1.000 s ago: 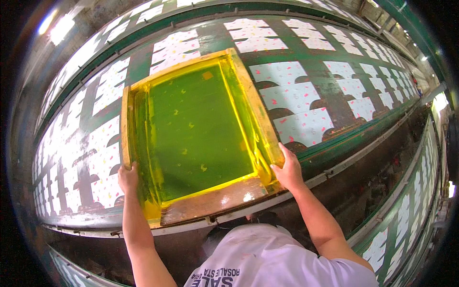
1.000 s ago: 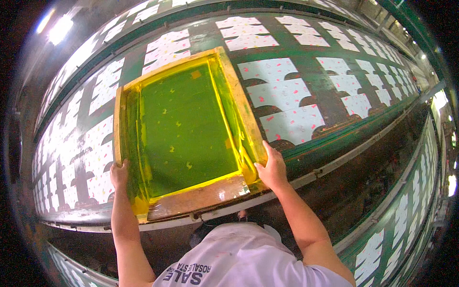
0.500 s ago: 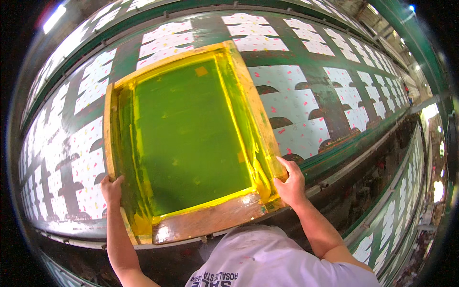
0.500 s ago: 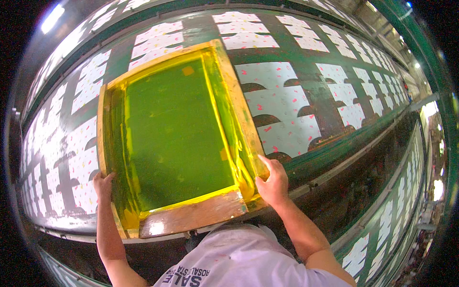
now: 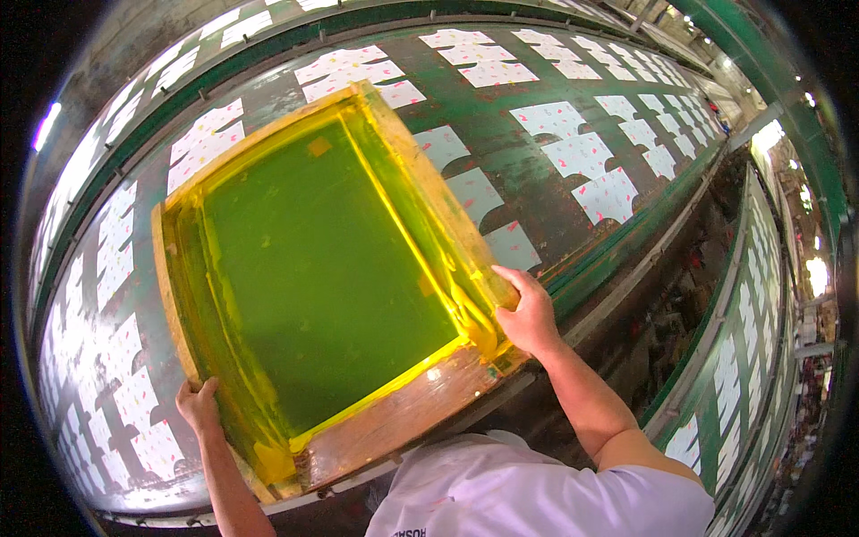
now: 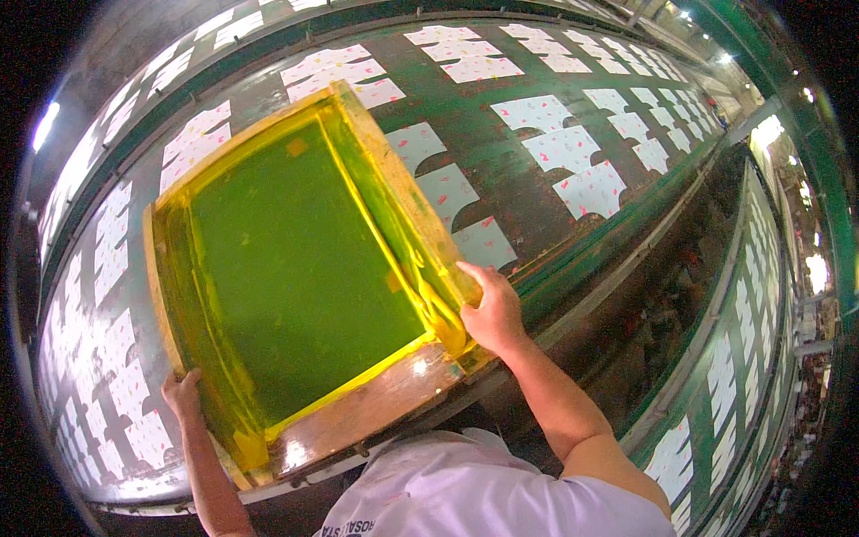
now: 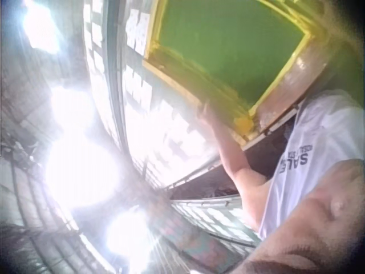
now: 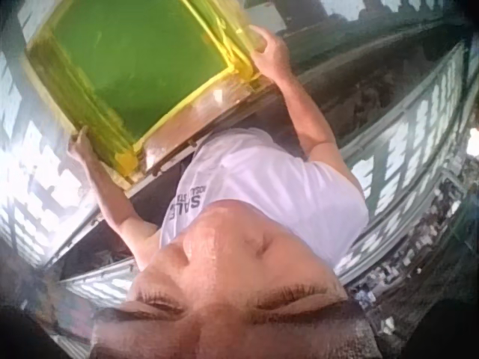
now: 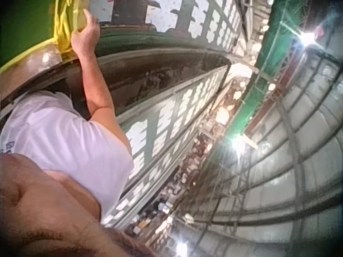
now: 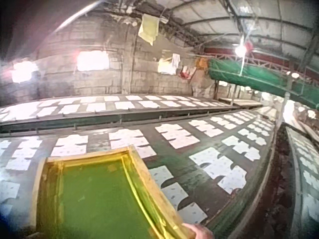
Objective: The person repeatedly uses a squeegee to spread a green viscous substance across a screen-printing frame. The person holds the frame with both hands and moves the squeegee back and forth to distribute the material evenly.
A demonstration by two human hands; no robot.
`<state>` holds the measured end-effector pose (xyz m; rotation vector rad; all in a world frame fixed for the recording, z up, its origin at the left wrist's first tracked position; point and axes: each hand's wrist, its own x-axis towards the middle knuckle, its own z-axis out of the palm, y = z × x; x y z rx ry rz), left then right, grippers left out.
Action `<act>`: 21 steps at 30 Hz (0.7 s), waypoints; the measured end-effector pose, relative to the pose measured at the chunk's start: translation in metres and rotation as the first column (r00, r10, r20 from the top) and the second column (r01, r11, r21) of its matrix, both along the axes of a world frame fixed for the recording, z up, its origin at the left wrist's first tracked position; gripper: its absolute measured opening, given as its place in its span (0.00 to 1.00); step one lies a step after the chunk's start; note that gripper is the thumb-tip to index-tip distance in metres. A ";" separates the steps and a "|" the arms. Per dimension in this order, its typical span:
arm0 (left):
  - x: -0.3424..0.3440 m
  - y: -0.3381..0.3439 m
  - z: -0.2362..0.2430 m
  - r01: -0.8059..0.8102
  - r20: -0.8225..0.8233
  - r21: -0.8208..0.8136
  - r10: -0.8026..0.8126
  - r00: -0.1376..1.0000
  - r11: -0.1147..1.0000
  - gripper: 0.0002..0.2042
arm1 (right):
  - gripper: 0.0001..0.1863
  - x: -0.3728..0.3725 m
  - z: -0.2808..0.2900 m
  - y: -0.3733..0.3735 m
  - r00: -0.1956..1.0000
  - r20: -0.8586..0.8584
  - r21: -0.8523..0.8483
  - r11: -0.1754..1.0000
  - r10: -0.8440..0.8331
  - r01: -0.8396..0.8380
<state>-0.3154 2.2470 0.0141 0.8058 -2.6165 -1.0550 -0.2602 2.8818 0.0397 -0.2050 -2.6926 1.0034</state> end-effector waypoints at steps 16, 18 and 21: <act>-0.014 0.305 -0.012 0.005 0.072 -0.052 -0.001 0.997 0.999 0.13 | 0.38 -0.013 -0.046 0.285 0.983 0.126 -0.250 0.955 -0.133 0.162; -0.019 0.310 -0.015 0.020 0.056 -0.117 -0.014 0.998 0.993 0.15 | 0.38 -0.012 -0.047 0.295 0.981 0.152 -0.323 0.933 -0.118 0.162; -0.018 0.311 -0.018 -0.002 0.042 -0.074 0.005 0.999 0.997 0.17 | 0.39 -0.008 -0.048 0.303 0.993 0.112 -0.181 0.982 -0.030 0.050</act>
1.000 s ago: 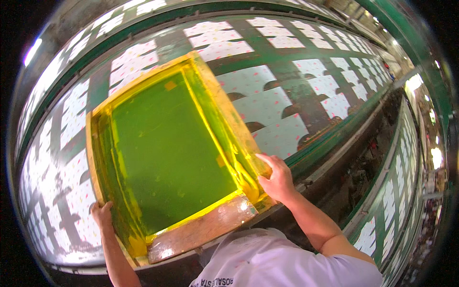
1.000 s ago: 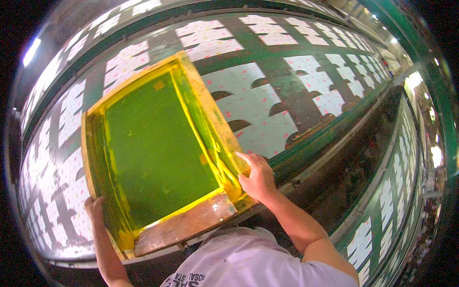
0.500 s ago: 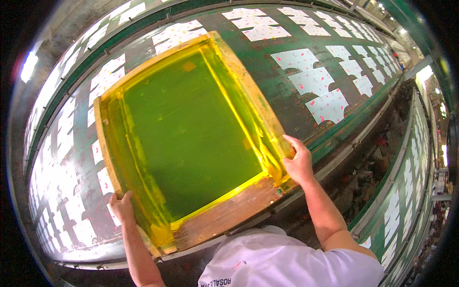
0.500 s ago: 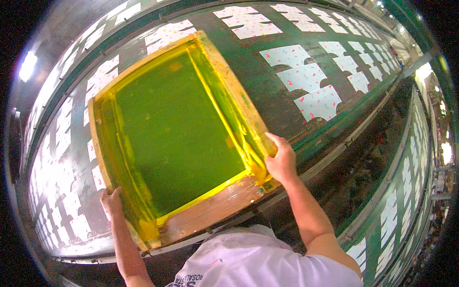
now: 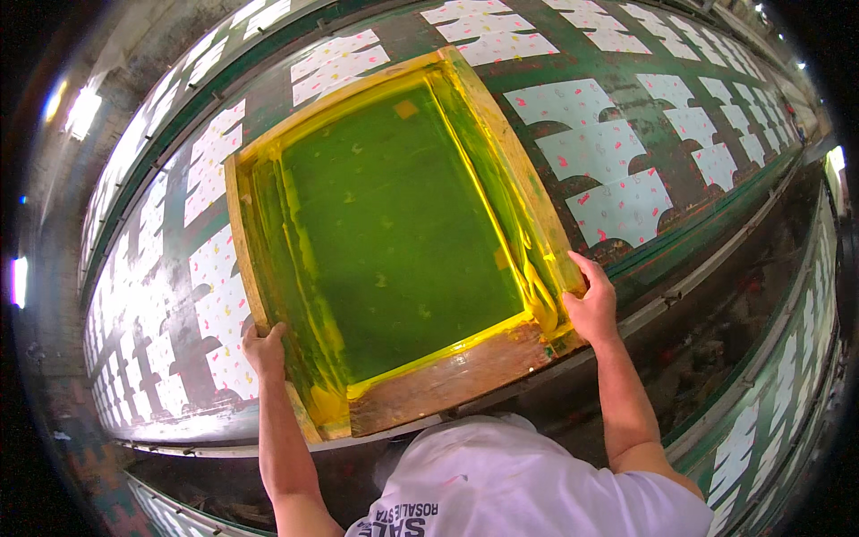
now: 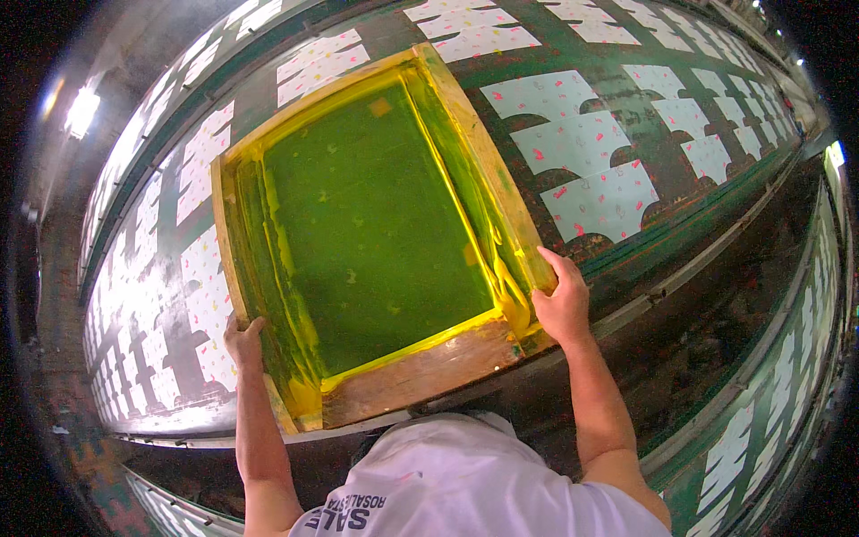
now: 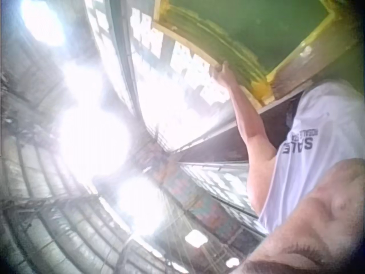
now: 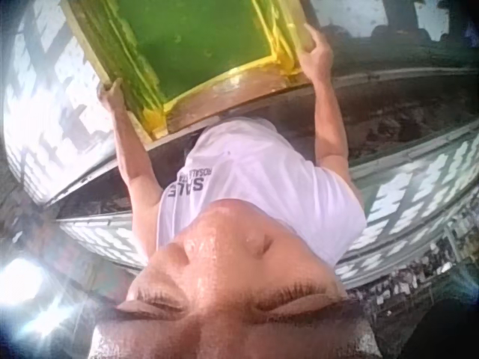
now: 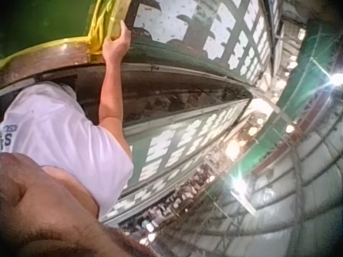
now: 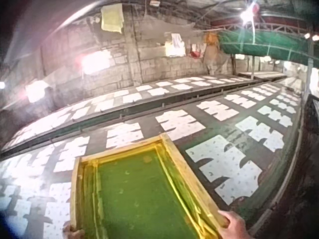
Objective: The person repeatedly uses a squeegee to spread a green viscous substance across a screen-printing frame. The person holds the frame with both hands and moves the squeegee back and forth to distribute the material evenly.
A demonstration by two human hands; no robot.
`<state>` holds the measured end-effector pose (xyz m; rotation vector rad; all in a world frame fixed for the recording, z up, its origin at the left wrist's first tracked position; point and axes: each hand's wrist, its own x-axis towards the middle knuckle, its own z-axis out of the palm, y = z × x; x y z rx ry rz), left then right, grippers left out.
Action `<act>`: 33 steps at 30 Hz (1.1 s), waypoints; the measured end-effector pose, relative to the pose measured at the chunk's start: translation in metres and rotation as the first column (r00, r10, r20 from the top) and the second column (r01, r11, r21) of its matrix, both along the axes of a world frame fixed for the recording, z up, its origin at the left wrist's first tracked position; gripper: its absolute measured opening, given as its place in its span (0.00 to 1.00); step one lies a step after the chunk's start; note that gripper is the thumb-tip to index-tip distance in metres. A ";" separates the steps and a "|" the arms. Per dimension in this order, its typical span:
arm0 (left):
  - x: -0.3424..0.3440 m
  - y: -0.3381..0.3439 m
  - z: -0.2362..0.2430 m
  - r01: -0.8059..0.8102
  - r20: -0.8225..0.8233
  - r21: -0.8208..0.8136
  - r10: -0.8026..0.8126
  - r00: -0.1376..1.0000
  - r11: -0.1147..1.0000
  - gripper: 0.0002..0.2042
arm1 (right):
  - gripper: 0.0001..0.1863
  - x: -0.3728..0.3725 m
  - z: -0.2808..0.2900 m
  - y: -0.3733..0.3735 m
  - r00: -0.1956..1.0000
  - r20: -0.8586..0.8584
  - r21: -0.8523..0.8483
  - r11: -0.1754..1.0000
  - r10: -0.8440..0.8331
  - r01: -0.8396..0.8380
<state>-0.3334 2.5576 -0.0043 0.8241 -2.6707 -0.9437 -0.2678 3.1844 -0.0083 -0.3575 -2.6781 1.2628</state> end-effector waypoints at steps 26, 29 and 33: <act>0.007 0.001 -0.009 0.117 -0.122 -0.044 -0.122 0.985 0.992 0.22 | 0.25 0.050 0.078 -0.207 0.578 0.105 0.494 0.462 0.809 -0.736; 0.009 0.002 -0.006 0.073 -0.062 -0.052 -0.076 0.995 0.996 0.18 | 0.24 0.037 0.085 -0.235 0.564 0.252 0.419 0.436 0.786 -0.796; 0.011 0.005 -0.004 0.041 -0.063 -0.046 -0.044 0.997 0.998 0.19 | 0.22 0.037 0.096 -0.235 0.594 0.242 0.423 0.467 0.767 -0.776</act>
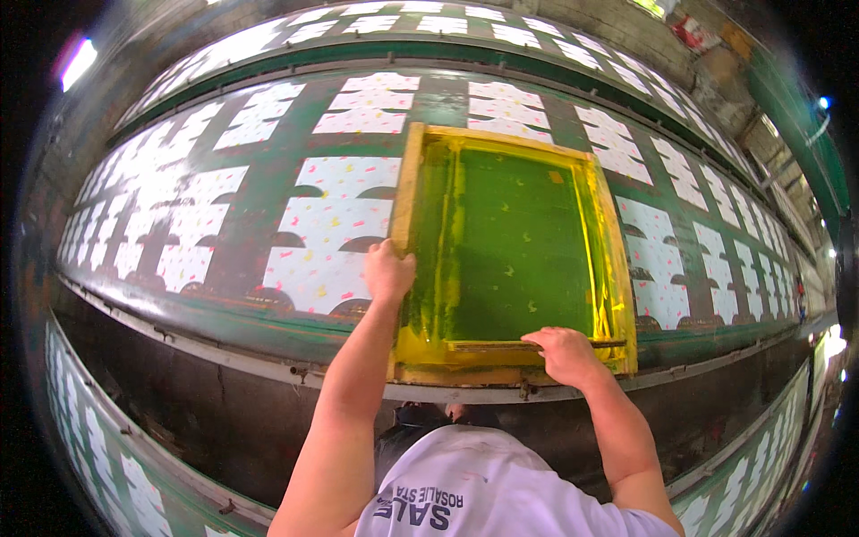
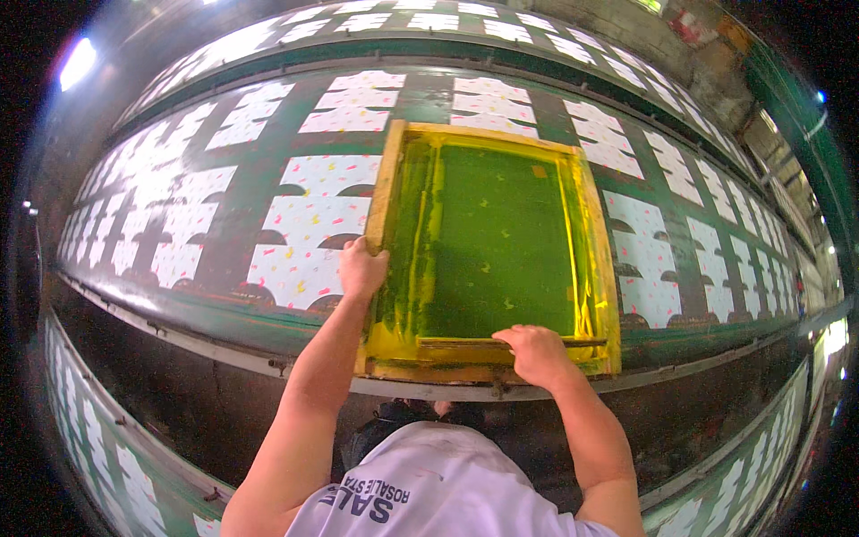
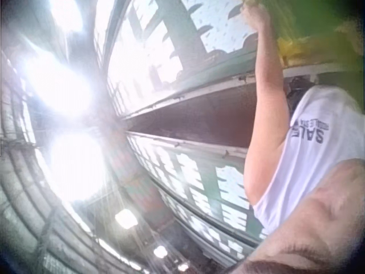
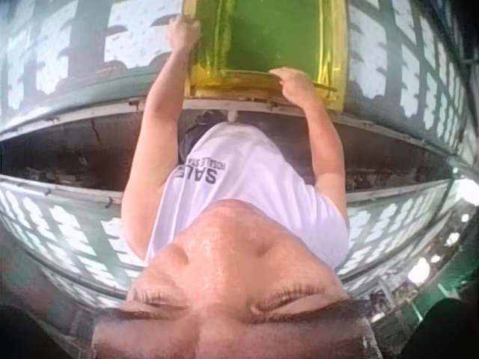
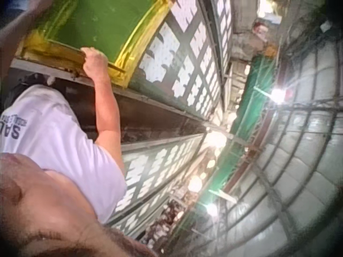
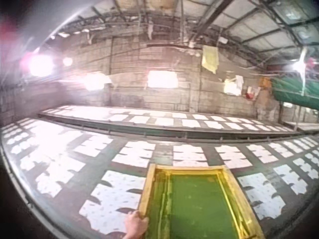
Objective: The person repeatedly uses a squeegee to spread a green viscous substance across a screen-printing frame. The person holds the frame with both hands and moves the squeegee back and forth to distribute the material evenly.
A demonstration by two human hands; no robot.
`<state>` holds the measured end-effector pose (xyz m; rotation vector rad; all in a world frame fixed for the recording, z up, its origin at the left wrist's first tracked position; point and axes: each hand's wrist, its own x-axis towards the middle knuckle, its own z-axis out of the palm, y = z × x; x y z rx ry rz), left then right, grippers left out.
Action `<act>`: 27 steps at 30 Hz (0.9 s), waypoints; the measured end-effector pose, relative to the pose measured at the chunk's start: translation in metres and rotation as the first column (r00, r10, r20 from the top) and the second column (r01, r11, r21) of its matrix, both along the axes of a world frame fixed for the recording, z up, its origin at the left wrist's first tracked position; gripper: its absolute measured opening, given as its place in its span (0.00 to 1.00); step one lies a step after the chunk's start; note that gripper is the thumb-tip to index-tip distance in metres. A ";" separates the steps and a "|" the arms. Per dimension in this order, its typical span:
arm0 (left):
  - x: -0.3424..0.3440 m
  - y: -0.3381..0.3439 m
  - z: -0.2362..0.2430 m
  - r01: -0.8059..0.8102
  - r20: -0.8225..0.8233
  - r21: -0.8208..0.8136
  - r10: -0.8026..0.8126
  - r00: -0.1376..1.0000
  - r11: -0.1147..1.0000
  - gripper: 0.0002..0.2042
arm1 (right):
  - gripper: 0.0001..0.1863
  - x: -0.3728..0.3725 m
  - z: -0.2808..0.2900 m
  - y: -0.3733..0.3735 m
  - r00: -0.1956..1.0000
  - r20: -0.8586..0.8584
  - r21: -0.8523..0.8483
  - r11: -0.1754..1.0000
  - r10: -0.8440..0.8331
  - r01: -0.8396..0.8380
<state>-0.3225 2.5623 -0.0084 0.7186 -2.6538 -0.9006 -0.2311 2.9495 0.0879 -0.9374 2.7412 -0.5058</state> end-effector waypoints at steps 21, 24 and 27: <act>-0.013 0.008 0.000 -0.094 -0.048 -0.059 0.091 0.995 0.994 0.23 | 0.27 -0.182 -0.065 -0.044 0.924 -0.382 0.004 1.000 -0.002 0.004; -0.015 0.005 -0.005 -0.084 -0.132 0.002 0.084 0.988 0.996 0.17 | 0.27 -0.259 -0.074 -0.045 0.927 -0.375 0.000 1.000 0.023 -0.025; -0.012 0.003 -0.011 -0.081 -0.276 0.082 0.101 0.956 0.993 0.15 | 0.28 -0.332 -0.083 -0.051 0.929 -0.370 0.038 0.999 0.003 0.012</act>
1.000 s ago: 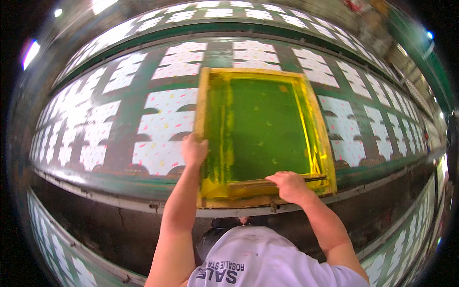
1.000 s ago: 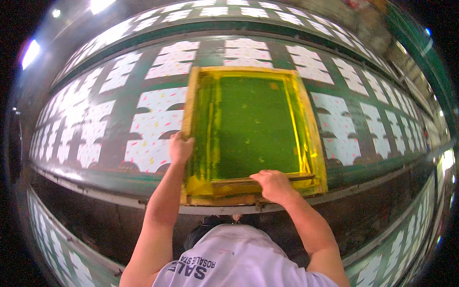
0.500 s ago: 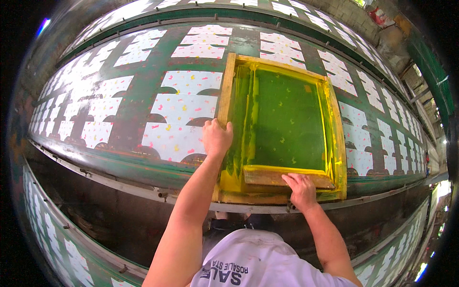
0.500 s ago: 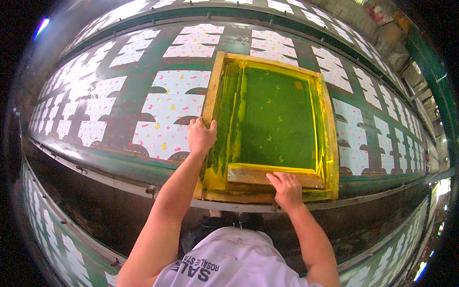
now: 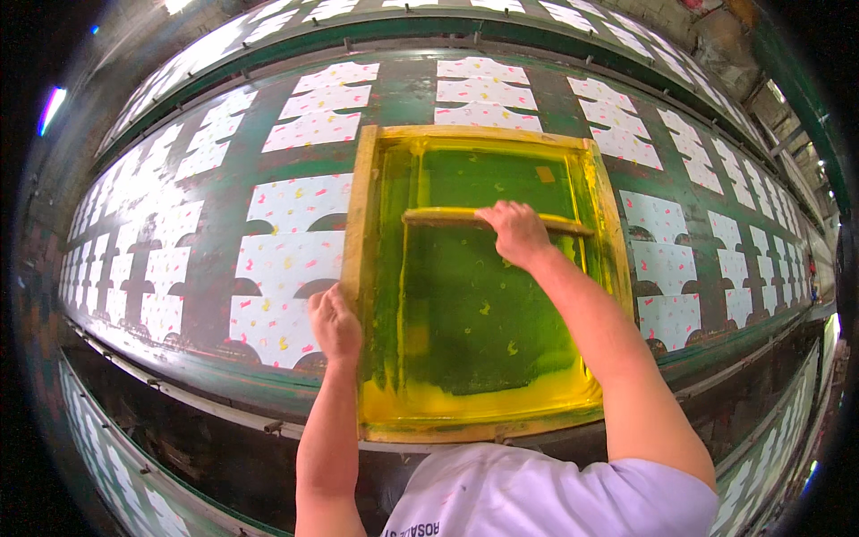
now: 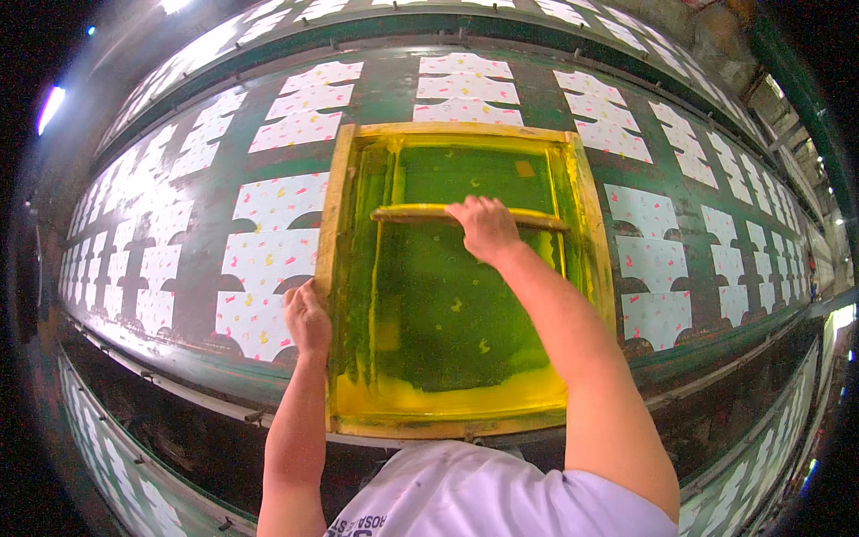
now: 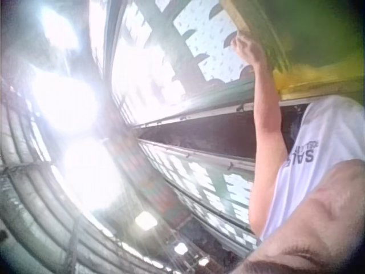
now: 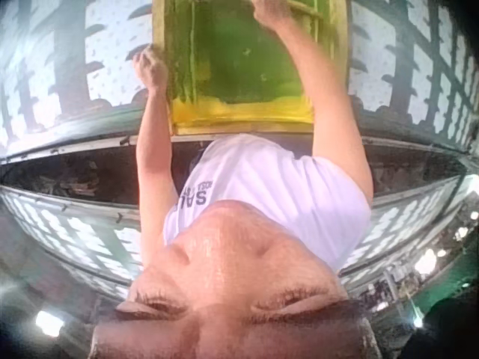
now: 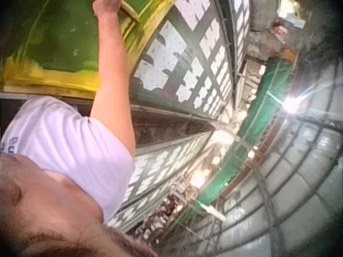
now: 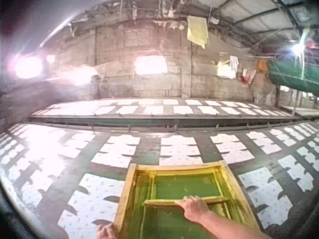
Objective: The person repeatedly uses a squeegee to spread a green viscous substance across a screen-printing frame. The person holds the frame with both hands and moves the squeegee back and forth to distribute the material evenly.
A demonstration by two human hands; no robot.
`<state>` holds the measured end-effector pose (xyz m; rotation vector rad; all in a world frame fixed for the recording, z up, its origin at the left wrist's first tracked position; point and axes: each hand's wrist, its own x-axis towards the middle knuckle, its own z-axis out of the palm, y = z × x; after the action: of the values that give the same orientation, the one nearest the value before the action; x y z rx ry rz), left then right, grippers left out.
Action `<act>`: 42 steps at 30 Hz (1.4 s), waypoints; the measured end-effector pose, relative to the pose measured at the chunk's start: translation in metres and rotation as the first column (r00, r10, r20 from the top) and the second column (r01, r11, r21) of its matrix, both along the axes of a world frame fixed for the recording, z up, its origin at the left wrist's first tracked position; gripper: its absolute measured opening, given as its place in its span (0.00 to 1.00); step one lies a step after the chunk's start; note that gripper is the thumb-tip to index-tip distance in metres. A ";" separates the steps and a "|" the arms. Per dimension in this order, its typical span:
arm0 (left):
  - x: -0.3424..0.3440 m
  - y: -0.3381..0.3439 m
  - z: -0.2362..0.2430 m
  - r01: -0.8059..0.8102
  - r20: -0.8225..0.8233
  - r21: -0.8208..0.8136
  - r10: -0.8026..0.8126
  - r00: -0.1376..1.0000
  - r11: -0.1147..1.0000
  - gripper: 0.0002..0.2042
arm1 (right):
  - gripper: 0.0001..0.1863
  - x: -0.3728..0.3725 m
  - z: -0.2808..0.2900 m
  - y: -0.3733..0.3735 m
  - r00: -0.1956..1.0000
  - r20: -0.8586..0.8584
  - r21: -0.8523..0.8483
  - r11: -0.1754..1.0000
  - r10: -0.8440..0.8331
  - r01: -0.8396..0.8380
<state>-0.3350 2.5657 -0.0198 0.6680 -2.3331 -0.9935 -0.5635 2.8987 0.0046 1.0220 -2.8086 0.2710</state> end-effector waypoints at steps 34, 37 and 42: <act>-0.003 -0.003 0.001 -0.019 0.123 -0.052 0.025 0.992 0.998 0.15 | 0.23 0.011 0.048 0.035 0.937 0.348 0.143 0.987 0.020 -0.074; -0.002 -0.004 0.003 0.054 0.113 -0.067 -0.046 0.993 0.996 0.17 | 0.24 0.083 0.049 0.043 0.941 0.337 0.107 0.993 0.019 -0.059; 0.001 -0.006 0.004 0.105 0.192 -0.083 -0.088 0.977 0.991 0.20 | 0.18 0.199 0.044 0.053 0.947 0.320 0.045 0.999 0.011 -0.027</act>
<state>-0.3344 2.5599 -0.0160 0.6415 -2.5813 -0.8906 -0.3641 2.9520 0.0486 1.1059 -3.1078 0.4069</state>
